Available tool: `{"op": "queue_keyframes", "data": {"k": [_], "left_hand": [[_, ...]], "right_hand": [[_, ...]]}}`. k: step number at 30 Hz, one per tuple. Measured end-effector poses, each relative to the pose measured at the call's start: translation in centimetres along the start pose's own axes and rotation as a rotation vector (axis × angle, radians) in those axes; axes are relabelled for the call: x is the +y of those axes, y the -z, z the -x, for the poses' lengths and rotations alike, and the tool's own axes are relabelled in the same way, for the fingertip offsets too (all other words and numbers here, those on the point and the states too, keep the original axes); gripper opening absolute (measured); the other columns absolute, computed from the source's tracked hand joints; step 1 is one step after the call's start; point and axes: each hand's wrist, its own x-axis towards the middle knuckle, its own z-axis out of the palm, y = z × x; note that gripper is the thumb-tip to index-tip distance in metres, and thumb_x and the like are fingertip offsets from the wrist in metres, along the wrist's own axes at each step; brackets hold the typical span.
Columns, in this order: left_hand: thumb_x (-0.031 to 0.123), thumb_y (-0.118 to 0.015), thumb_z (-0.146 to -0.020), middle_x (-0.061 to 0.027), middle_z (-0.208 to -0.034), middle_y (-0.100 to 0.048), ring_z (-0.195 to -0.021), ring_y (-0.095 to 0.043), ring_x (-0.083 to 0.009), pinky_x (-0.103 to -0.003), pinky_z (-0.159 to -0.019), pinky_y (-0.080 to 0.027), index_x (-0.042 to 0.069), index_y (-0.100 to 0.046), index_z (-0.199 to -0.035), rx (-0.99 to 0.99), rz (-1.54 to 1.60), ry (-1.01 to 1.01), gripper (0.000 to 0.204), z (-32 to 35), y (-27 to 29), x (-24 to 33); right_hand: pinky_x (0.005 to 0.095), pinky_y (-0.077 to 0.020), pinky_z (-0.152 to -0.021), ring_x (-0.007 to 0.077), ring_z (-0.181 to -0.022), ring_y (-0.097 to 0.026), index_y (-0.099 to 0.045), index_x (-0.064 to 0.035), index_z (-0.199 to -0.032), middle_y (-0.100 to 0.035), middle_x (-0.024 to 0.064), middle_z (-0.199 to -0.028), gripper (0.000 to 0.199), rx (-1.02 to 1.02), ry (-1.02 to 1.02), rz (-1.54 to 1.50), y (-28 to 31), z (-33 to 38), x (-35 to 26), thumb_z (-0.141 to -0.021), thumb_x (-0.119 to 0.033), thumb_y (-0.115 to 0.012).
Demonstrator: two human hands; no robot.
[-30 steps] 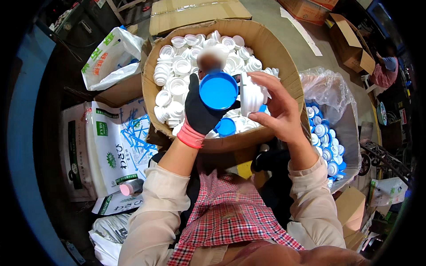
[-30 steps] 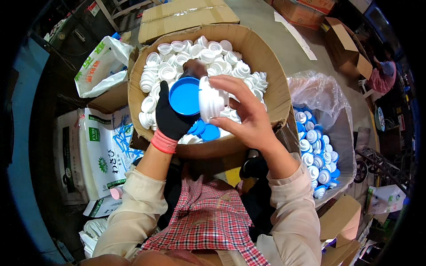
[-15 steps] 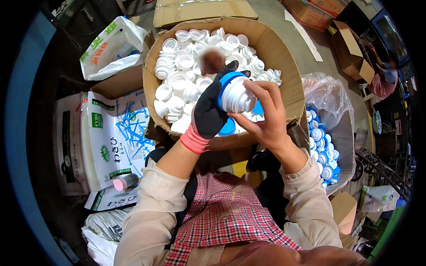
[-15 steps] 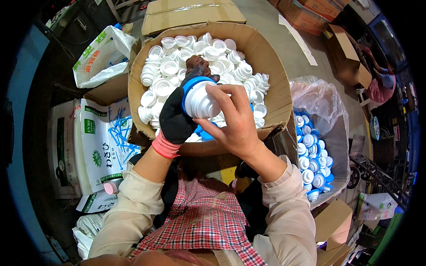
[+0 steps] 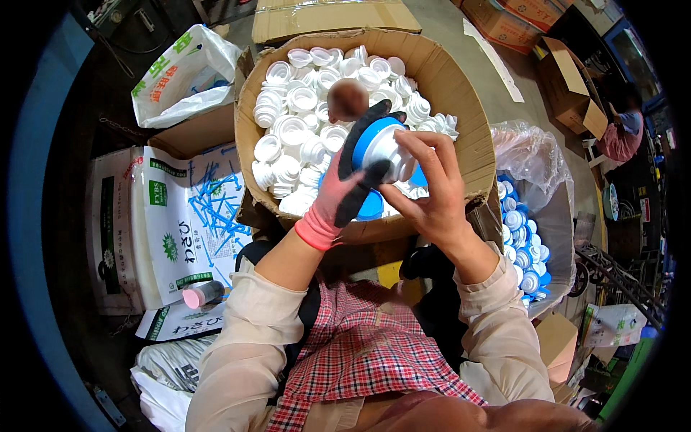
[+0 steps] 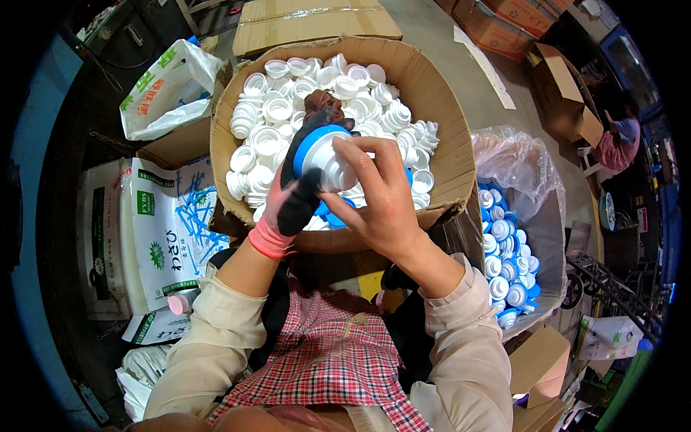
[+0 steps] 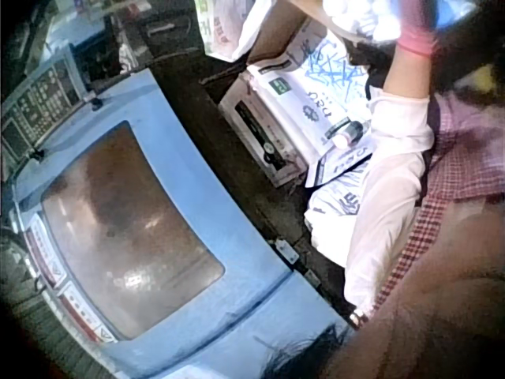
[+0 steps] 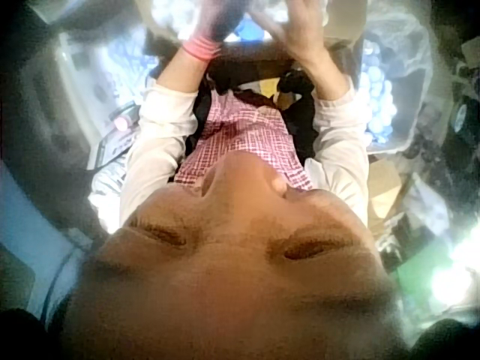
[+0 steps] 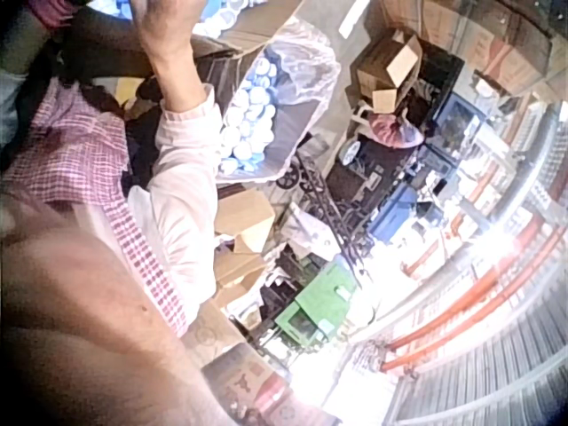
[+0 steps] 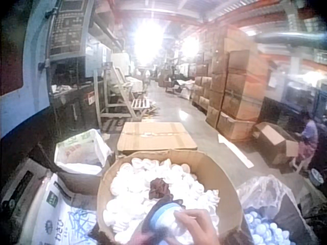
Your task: The person repeatedly picks white plastic bowls and blue lids from cardboard boxes, wipes the rims with a cloth, and screws the lids onto the bowls. The assembled containers are placed into a nearby bin. The person handles items one at a time and continues the cycle throughout the clip.
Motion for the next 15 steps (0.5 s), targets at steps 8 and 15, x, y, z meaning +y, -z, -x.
{"op": "queue_keyframes", "data": {"k": [8,15], "left_hand": [[0.01,-0.07,-0.079,-0.0162,-0.134,-0.052,-0.123,-0.051,-0.0275,-0.035,-0.103,-0.039,0.001,-0.042,-0.139,-0.065,-0.543,-0.077,0.066,-0.6,-1.0,-1.3],[0.011,-0.063,-0.083,-0.0315,-0.104,-0.058,-0.095,-0.059,-0.0435,-0.044,-0.08,-0.047,-0.014,-0.037,-0.131,0.125,-1.22,-0.119,0.06,1.0,-1.8,-4.3]], "right_hand": [[0.0231,-0.0368,-0.064,0.007,-0.073,-0.043,-0.059,-0.0009,-0.09,-0.049,-0.0025,-0.078,0.04,0.194,-0.637,-0.633,-1.4,-0.1,3.2,-0.099,-0.039,-0.049],[0.0366,-0.0361,-0.059,0.0182,-0.061,-0.038,-0.05,0.0037,-0.07,-0.044,0.0105,-0.06,0.063,0.265,-0.693,-0.385,-2.8,-0.1,5.8,-0.1,-0.05,-0.037]]}}
